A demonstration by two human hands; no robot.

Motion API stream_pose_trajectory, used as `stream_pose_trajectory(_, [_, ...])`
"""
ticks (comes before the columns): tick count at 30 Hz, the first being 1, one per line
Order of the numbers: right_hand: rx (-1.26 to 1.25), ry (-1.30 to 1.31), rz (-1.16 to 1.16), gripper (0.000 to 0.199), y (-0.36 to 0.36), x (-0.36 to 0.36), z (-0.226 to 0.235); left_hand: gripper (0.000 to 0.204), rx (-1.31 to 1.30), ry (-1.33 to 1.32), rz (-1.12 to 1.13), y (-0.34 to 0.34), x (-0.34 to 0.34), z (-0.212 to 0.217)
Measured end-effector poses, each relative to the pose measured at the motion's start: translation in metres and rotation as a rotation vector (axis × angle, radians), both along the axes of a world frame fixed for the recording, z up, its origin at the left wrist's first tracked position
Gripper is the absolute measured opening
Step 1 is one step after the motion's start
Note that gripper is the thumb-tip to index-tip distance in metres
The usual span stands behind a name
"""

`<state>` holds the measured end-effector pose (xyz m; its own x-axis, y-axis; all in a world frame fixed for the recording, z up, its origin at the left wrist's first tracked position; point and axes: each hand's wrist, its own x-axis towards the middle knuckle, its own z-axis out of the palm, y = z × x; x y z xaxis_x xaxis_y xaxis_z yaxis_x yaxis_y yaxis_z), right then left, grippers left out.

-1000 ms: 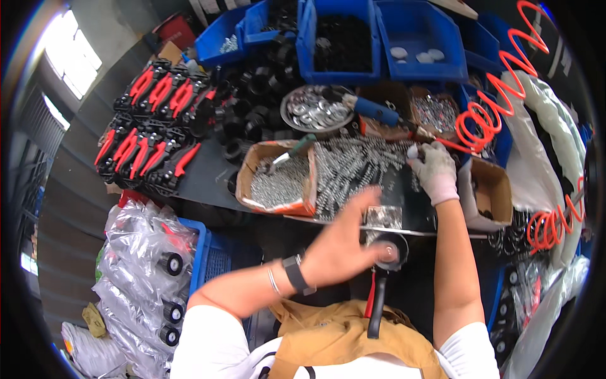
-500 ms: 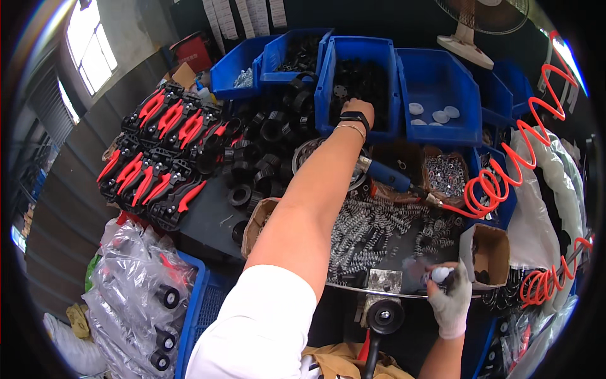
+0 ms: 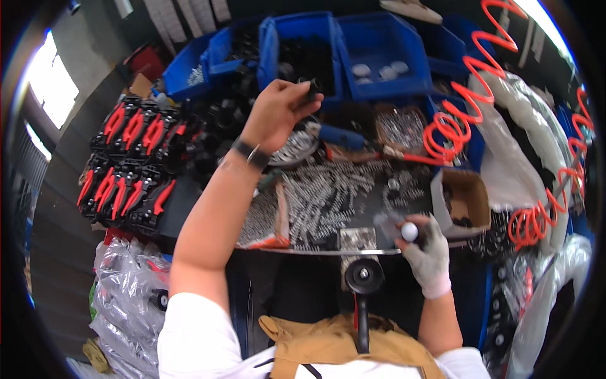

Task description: The person assembles mechanical components including plastic housings, metal rods, springs, screws, and cylinders using a power screwdriver, pliers, and a glue bottle.

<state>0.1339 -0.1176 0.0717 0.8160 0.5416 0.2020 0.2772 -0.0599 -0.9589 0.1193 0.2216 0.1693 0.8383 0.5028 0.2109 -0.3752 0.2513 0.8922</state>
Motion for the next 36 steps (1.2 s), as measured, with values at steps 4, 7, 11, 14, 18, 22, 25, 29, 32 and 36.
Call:
stream_pose_trajectory(4, [-0.123,-0.506,-0.083,0.036,0.002,-0.002,0.004,0.051,0.195,0.211,-0.181,-0.123,-0.096,-0.041])
stream_pose_trajectory(7, [-0.016,-0.833,-0.107,0.039,0.006,-0.012,0.007,0.060,0.261,0.114,-0.098,-0.189,-0.140,-0.097])
stream_pose_trajectory(11, [-0.030,-1.087,-0.138,0.043,-0.003,-0.028,0.013,0.055,0.481,0.096,0.138,-0.222,-0.155,-0.112])
stream_pose_trajectory(14, [-0.059,-1.199,-0.148,0.042,-0.010,-0.033,0.014,0.052,0.595,0.089,0.235,-0.227,-0.160,-0.109])
stream_pose_trajectory(18, [-0.098,-1.306,-0.147,0.036,-0.015,-0.040,0.019,0.056,0.669,0.088,0.216,-0.226,-0.166,-0.106])
stream_pose_trajectory(22, [-0.112,-1.361,-0.135,0.032,-0.018,-0.041,0.022,0.054,0.758,0.080,0.250,-0.226,-0.168,-0.102])
stream_pose_trajectory(25, [-0.114,-1.398,-0.118,0.030,-0.019,-0.041,0.026,0.052,0.831,0.061,0.276,-0.227,-0.168,-0.101])
stream_pose_trajectory(29, [-0.108,-1.453,-0.078,0.025,-0.019,-0.041,0.030,0.053,0.839,0.054,0.294,-0.227,-0.168,-0.101])
stream_pose_trajectory(32, [-0.132,-1.464,-0.048,0.023,-0.020,-0.041,0.032,0.055,0.804,0.074,0.279,-0.227,-0.170,-0.103])
stream_pose_trajectory(36, [-0.149,-1.509,-0.087,0.021,-0.021,-0.039,0.035,0.058,0.772,0.095,0.246,-0.225,-0.171,-0.104])
